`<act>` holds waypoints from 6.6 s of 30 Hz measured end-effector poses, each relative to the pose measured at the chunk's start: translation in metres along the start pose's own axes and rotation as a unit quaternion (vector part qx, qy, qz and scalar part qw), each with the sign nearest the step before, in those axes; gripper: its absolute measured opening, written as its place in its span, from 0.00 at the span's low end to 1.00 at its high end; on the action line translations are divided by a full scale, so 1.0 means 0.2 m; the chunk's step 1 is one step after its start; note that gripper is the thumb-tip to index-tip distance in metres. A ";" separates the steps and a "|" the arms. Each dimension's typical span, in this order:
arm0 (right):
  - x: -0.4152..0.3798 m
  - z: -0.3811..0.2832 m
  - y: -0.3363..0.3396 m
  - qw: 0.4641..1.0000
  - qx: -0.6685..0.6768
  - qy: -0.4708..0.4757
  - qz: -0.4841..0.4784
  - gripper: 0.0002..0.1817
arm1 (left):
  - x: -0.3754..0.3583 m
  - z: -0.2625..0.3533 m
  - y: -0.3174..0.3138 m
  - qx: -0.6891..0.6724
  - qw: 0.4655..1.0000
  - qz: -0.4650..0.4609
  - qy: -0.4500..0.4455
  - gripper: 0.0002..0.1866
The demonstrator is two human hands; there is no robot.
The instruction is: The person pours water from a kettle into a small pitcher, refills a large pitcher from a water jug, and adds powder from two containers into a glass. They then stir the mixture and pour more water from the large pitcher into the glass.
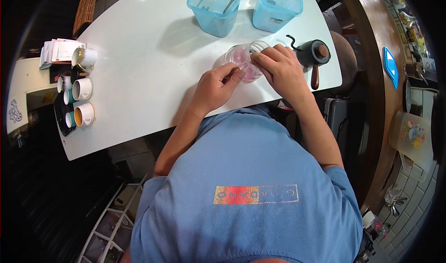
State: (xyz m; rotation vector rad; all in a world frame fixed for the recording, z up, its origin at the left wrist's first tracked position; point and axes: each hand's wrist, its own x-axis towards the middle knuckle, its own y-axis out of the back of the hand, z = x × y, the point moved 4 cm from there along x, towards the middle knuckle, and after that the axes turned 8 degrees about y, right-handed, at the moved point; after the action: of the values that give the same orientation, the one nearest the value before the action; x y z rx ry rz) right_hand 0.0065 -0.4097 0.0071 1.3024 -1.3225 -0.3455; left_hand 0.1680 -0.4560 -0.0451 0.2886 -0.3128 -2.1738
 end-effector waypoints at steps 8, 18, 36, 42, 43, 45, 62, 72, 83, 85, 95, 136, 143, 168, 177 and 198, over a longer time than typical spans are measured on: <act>-0.10 0.11 -0.01 0.946 0.122 -0.293 0.059 0.08 | -0.01 -0.01 -0.01 -0.014 1.000 -0.002 0.009 0.17; -0.06 0.07 -0.01 0.985 0.061 -0.138 0.081 0.06 | -0.02 -0.02 -0.01 0.010 1.000 -0.012 0.025 0.17; -0.11 0.08 -0.01 0.919 0.124 -0.373 0.017 0.06 | 0.00 -0.01 -0.01 0.008 1.000 -0.018 0.012 0.15; -0.05 0.00 -0.01 0.991 -0.022 -0.132 0.021 0.06 | -0.01 -0.02 -0.01 0.015 0.999 -0.026 0.024 0.15; -0.04 -0.01 -0.02 0.994 -0.003 -0.107 0.038 0.06 | -0.01 -0.02 -0.01 0.015 0.999 -0.026 0.024 0.15; -0.04 0.00 -0.03 0.995 0.016 -0.079 0.055 0.06 | 0.00 -0.02 -0.01 0.016 1.000 -0.009 0.024 0.19; -0.03 0.03 0.03 0.979 0.063 -0.187 0.059 0.08 | -0.01 0.00 -0.01 0.014 0.999 -0.032 0.036 0.16; 0.00 0.05 0.01 0.994 0.039 -0.088 0.051 0.07 | 0.01 -0.01 0.00 0.010 0.999 -0.015 0.034 0.18; -0.06 0.11 0.00 0.935 0.116 -0.333 -0.018 0.09 | 0.02 -0.01 0.00 0.002 1.000 -0.009 0.011 0.17; -0.07 0.12 0.00 0.939 0.108 -0.325 -0.014 0.09 | 0.02 -0.01 0.00 -0.013 1.000 -0.003 0.002 0.17; 0.02 0.03 0.04 0.999 0.009 -0.042 -0.027 0.08 | 0.02 -0.01 0.01 -0.001 0.999 -0.026 0.027 0.16; -0.01 0.00 -0.01 0.998 -0.019 -0.056 0.038 0.08 | 0.02 0.00 -0.02 0.018 0.997 -0.049 0.060 0.16; -0.07 0.06 0.01 0.964 0.031 -0.256 0.060 0.09 | 0.00 0.00 -0.03 0.022 0.998 -0.045 0.041 0.17; -0.09 0.11 0.01 0.932 0.133 -0.338 0.011 0.08 | 0.01 0.00 -0.03 -0.008 0.999 -0.036 0.029 0.16; -0.04 0.08 0.04 0.987 0.058 -0.148 0.030 0.07 | 0.02 -0.04 -0.04 0.026 0.998 -0.034 0.040 0.19; -0.05 0.06 0.04 0.985 0.063 -0.155 0.042 0.06 | 0.02 -0.03 -0.04 0.017 0.998 -0.039 0.036 0.19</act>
State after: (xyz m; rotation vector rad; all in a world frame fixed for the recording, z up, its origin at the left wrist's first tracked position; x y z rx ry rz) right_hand -0.0102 -0.4048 0.0054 1.3288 -1.6785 -0.4234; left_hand 0.1624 -0.4553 -0.0529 0.4032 -0.3027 -2.2311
